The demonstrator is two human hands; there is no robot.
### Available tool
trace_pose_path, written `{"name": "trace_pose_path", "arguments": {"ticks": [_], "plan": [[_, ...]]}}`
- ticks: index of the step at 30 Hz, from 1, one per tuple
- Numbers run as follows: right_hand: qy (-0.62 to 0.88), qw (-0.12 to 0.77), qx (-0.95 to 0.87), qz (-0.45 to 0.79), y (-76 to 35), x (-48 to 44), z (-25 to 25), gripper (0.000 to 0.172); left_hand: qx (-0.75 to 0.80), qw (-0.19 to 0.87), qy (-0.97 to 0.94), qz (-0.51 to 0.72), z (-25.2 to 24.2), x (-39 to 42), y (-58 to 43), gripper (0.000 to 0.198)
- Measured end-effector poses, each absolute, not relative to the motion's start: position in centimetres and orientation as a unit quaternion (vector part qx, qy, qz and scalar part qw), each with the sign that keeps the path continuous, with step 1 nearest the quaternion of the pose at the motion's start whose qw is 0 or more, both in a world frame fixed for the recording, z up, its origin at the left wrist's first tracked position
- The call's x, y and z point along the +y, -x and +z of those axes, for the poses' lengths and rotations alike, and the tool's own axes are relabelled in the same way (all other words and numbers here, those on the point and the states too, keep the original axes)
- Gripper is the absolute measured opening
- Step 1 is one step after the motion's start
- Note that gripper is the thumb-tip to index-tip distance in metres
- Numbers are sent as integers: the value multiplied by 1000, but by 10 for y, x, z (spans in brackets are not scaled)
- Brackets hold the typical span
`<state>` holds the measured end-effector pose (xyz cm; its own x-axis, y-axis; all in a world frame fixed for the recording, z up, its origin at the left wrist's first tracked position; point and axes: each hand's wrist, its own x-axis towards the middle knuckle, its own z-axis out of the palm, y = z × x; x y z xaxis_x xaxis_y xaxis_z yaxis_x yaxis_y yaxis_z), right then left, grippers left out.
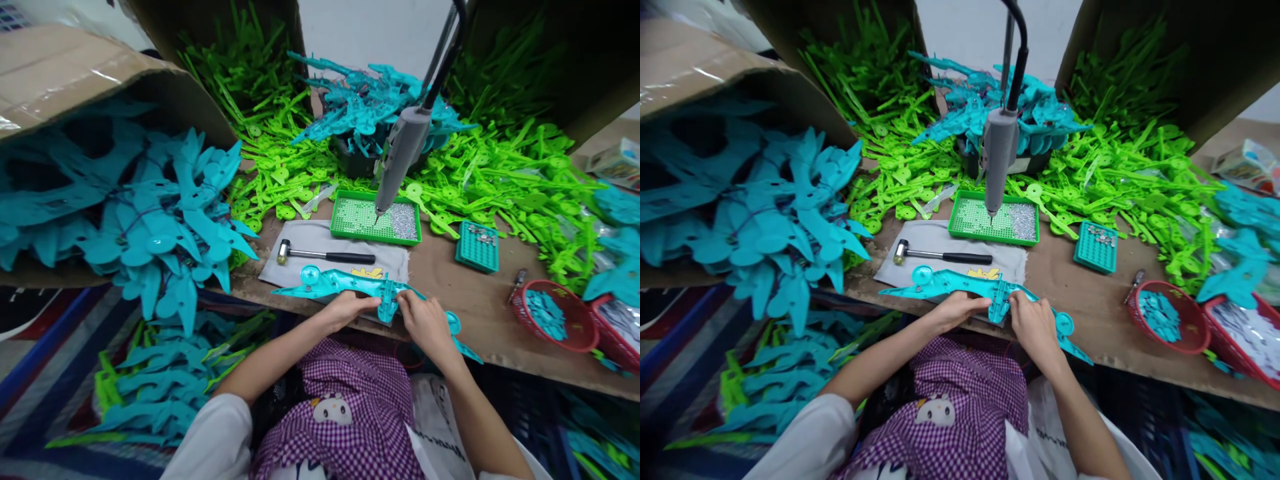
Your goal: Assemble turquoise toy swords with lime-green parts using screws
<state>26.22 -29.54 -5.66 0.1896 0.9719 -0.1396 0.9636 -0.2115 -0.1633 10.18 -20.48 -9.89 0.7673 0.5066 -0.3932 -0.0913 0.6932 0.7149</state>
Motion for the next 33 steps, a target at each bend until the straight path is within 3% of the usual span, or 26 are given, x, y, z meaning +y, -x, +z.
{"name": "trace_pose_path", "arguments": {"ticks": [5, 17, 22, 26, 33], "plan": [[733, 60, -656, 167, -270, -299, -56, 29, 306, 866, -353, 177, -96, -205, -101, 45], [767, 50, -621, 154, -250, -296, -54, 29, 279, 863, -374, 192, -96, -205, -102, 50], [762, 121, -610, 181, -252, -306, -53, 34, 265, 862, -378, 208, -97, -204, -102, 60], [751, 143, -624, 160, -259, -313, -53, 28, 289, 851, -383, 212, -98, -206, -105, 58], [768, 114, -619, 117, -256, -293, -64, 30, 323, 784, -528, 51, -83, -188, -91, 48]]}}
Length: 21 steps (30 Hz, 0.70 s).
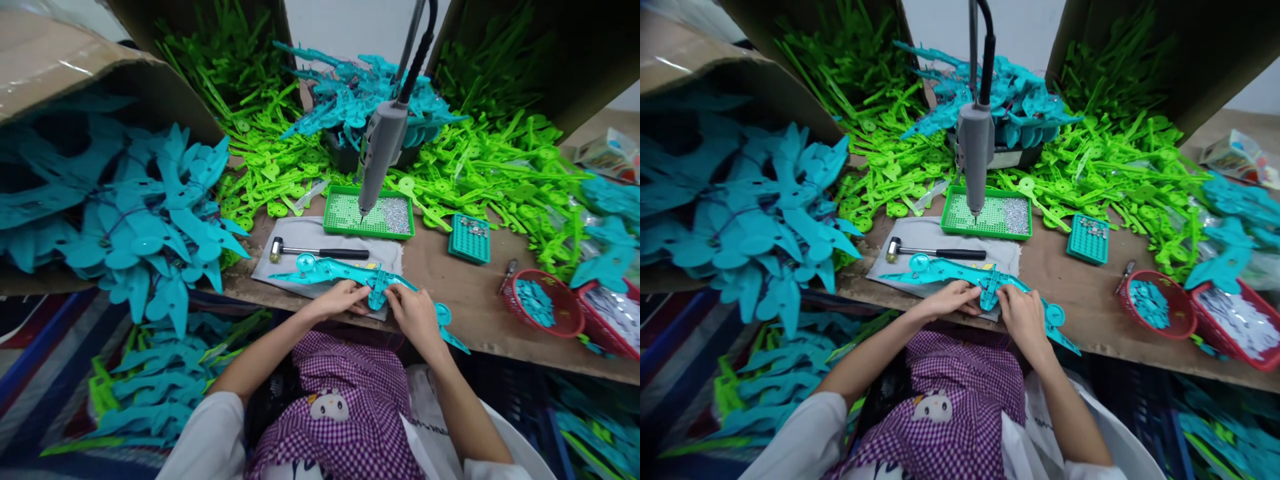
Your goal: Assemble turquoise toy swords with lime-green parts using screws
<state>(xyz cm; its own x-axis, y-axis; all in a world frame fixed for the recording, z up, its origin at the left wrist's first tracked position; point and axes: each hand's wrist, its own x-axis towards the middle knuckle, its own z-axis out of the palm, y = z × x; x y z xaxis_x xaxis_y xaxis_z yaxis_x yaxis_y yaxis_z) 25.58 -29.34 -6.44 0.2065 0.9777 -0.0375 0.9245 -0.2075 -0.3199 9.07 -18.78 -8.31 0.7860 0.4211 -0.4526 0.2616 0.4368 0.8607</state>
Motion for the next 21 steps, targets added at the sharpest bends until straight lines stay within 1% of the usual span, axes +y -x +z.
{"name": "trace_pose_path", "arguments": {"ticks": [2, 3, 6, 8, 11, 12, 14, 17, 19, 21], "plan": [[767, 78, -626, 117, -257, -290, -65, 30, 310, 699, -644, 0, -74, -178, -82, 45], [765, 58, -631, 116, -257, -289, -65, 30, 303, 641, -705, 10, -70, -173, -79, 41], [757, 15, -644, 110, -256, -285, -60, 31, 295, 454, -832, 121, -64, -164, -80, 24], [743, -1, -660, 109, -254, -279, -54, 30, 282, 384, -867, 147, -66, -160, -86, 22], [726, -5, -676, 125, -255, -266, -46, 27, 249, 383, -881, 127, -75, -156, -93, 9], [724, 8, -675, 145, -258, -263, -44, 24, 249, 393, -876, 130, -77, -155, -94, 9], [713, 67, -665, 212, -268, -261, -44, 20, 267, 419, -854, 150, -80, -152, -93, 11], [686, 196, -640, 285, -287, -271, -51, 29, 304, 450, -818, 188, -82, -149, -90, 12], [677, 251, -636, 272, -294, -283, -59, 27, 319, 451, -809, 202, -82, -148, -90, 10], [673, 262, -649, 240, -294, -294, -67, 23, 331, 444, -806, 208, -83, -148, -91, 10]]}}
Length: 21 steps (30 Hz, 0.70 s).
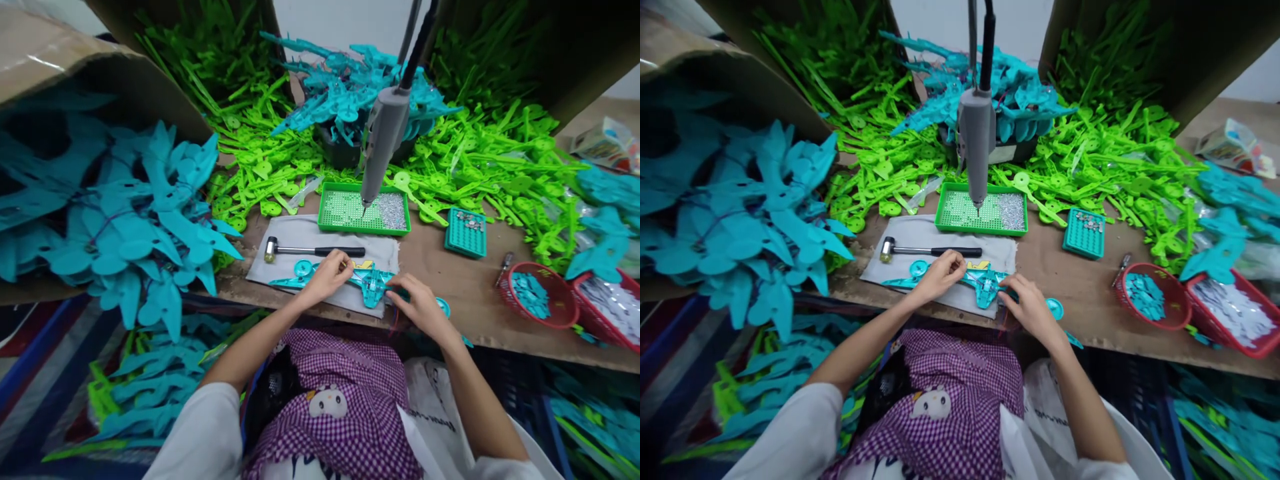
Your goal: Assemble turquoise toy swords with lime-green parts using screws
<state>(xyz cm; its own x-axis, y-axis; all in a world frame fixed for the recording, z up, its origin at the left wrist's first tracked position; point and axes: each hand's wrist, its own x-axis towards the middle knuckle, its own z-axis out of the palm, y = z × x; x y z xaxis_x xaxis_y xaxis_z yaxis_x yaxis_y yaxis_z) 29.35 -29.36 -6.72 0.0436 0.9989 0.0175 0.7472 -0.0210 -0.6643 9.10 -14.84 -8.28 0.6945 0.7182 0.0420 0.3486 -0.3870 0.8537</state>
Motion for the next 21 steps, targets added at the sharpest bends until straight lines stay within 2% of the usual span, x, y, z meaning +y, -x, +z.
{"name": "trace_pose_path", "arguments": {"ticks": [3, 9, 12, 14, 17, 21], "plan": [[663, 216, -690, 194, -288, -301, -74, 26, 340, 445, -802, 209, -83, -147, -93, 8], [620, 40, -777, 102, -284, -291, -66, 31, 330, 457, -801, 200, -80, -148, -90, 10], [597, 3, -799, 74, -284, -289, -66, 30, 294, 417, -831, 220, -71, -165, -93, 12], [589, 17, -803, 89, -286, -290, -69, 30, 235, 339, -880, 235, -64, -176, -97, 13], [600, 108, -778, 154, -293, -294, -73, 34, 202, 244, -906, 279, -61, -173, -101, 13], [618, 223, -721, 219, -304, -302, -76, 36, 333, 272, -806, 407, -60, -140, -78, 12]]}}
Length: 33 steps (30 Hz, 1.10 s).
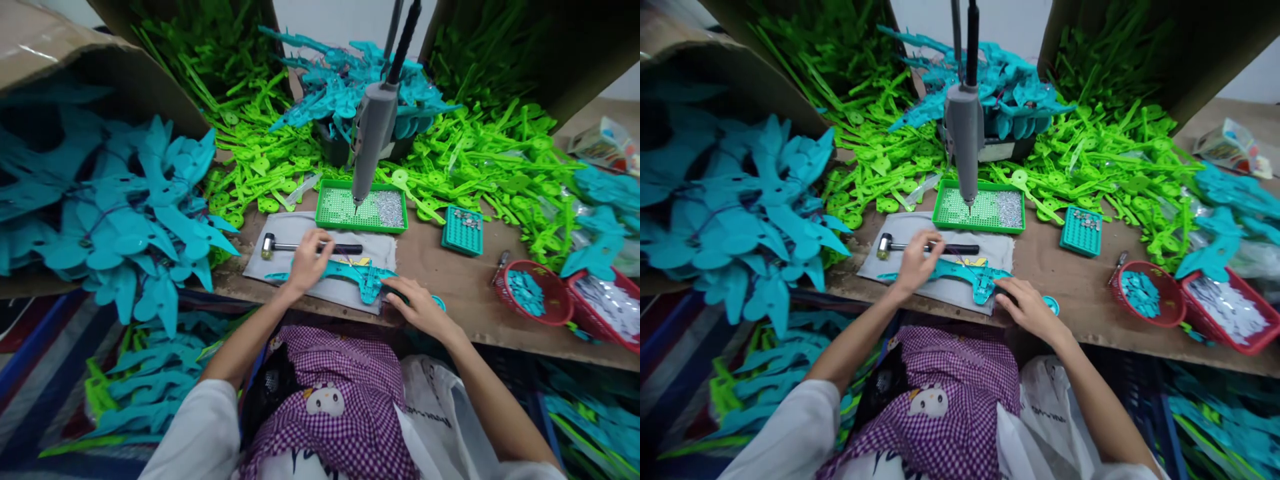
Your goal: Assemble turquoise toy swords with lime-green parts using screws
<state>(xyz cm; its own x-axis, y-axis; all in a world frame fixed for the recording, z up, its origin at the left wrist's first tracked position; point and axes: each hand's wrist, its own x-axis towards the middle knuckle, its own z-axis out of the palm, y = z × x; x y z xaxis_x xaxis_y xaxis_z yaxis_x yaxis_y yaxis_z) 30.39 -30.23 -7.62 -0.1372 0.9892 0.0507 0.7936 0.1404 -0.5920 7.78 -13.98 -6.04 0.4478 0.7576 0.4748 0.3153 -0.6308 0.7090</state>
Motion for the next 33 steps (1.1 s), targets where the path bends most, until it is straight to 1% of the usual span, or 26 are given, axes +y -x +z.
{"name": "trace_pose_path", "arguments": {"ticks": [2, 4, 5, 7, 8, 10, 12, 14, 17, 22, 25, 27, 29, 31, 33], "plan": [[609, 242, -719, 230, -308, -306, -75, 35, 391, 294, -743, 457, -55, -131, -54, 13], [609, 266, -717, 212, -309, -311, -72, 35, 430, 328, -674, 503, -48, -133, -29, 16], [619, 287, -707, 185, -307, -315, -70, 33, 445, 344, -644, 519, -44, -136, -18, 17], [646, 323, -683, 109, -299, -326, -69, 22, 458, 394, -586, 540, -39, -145, -2, 17], [659, 322, -675, 72, -292, -332, -70, 18, 457, 436, -556, 541, -38, -148, 3, 17], [683, 280, -674, 23, -275, -342, -75, 19, 445, 552, -479, 518, -37, -150, 9, 16], [713, 219, -666, -6, -260, -350, -84, 23, 433, 675, -379, 461, -36, -145, 10, 10], [740, 179, -647, -30, -251, -354, -93, 22, 428, 761, -275, 402, -34, -136, 10, 1], [744, 158, -649, -28, -252, -356, -92, 18, 415, 822, -176, 349, -33, -126, 9, 12], [743, 219, -626, 87, -268, -319, -61, 21, 333, 892, -169, 254, -36, -129, 9, 14], [772, 173, -599, 125, -271, -279, -58, 20, 296, 913, -197, 198, -33, -135, 13, 11], [777, 157, -596, 128, -271, -260, -67, 19, 302, 898, -256, 194, -30, -139, 17, 12], [775, 172, -595, 124, -270, -253, -79, 21, 344, 834, -360, 240, -28, -142, 21, 14], [765, 195, -602, 118, -271, -254, -89, 24, 394, 738, -457, 302, -28, -143, 23, 19], [754, 205, -615, 110, -273, -260, -93, 28, 421, 687, -495, 326, -28, -142, 23, 25]]}}
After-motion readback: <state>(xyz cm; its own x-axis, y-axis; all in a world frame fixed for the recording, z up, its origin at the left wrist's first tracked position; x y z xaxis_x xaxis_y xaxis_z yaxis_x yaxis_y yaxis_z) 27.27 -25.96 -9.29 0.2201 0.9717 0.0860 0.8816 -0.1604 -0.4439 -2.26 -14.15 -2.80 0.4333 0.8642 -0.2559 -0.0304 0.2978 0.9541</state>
